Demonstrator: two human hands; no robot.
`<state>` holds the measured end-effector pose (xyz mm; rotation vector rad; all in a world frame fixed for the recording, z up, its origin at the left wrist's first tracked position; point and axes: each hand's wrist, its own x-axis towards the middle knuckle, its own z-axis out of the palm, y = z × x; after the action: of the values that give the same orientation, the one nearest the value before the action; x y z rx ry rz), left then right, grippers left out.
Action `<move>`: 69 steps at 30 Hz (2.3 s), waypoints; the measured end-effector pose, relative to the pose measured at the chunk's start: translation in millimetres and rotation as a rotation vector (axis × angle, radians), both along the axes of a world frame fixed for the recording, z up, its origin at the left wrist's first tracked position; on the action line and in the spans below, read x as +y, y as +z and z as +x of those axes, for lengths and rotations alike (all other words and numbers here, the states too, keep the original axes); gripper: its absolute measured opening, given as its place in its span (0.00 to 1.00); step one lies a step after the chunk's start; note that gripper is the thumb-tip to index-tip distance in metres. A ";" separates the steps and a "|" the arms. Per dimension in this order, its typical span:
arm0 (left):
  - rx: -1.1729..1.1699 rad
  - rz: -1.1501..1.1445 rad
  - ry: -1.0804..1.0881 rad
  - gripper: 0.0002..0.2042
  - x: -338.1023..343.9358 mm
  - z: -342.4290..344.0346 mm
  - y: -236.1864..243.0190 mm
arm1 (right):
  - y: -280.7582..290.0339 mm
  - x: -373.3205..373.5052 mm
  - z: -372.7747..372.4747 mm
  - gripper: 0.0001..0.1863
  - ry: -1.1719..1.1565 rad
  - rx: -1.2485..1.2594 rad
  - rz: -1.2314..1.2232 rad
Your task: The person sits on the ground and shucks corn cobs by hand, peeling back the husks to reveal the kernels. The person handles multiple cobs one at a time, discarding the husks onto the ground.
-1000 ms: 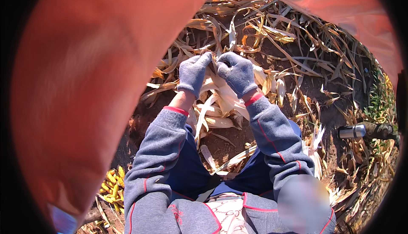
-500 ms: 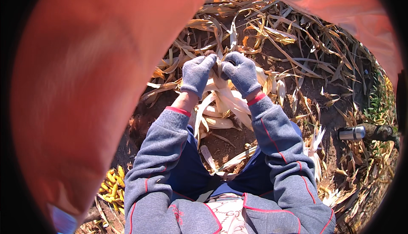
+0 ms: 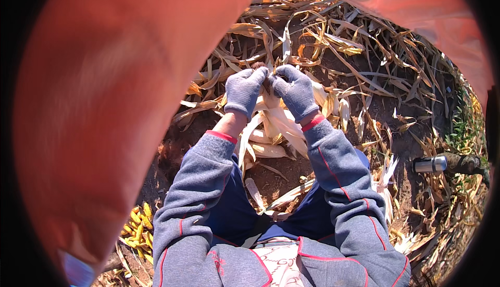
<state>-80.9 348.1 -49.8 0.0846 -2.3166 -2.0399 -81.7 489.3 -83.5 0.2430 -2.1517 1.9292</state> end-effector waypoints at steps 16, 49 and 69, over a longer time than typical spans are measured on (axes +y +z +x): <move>-0.137 0.441 0.304 0.10 -7.7 -19.2 -3.3 | 7.1 -1.0 10.6 0.05 0.236 -0.305 -0.847; -0.223 0.735 0.248 0.11 -11.5 -20.0 -22.4 | -9.3 -9.9 19.3 0.31 0.056 -0.085 0.190; -0.210 0.967 0.224 0.11 -8.5 -15.6 -0.4 | -8.2 2.0 15.4 0.16 0.122 -0.144 -0.434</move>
<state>-96.5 339.5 -50.2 0.5725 -1.0940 -2.8753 -66.3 491.3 -91.6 0.1608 -1.7668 2.4892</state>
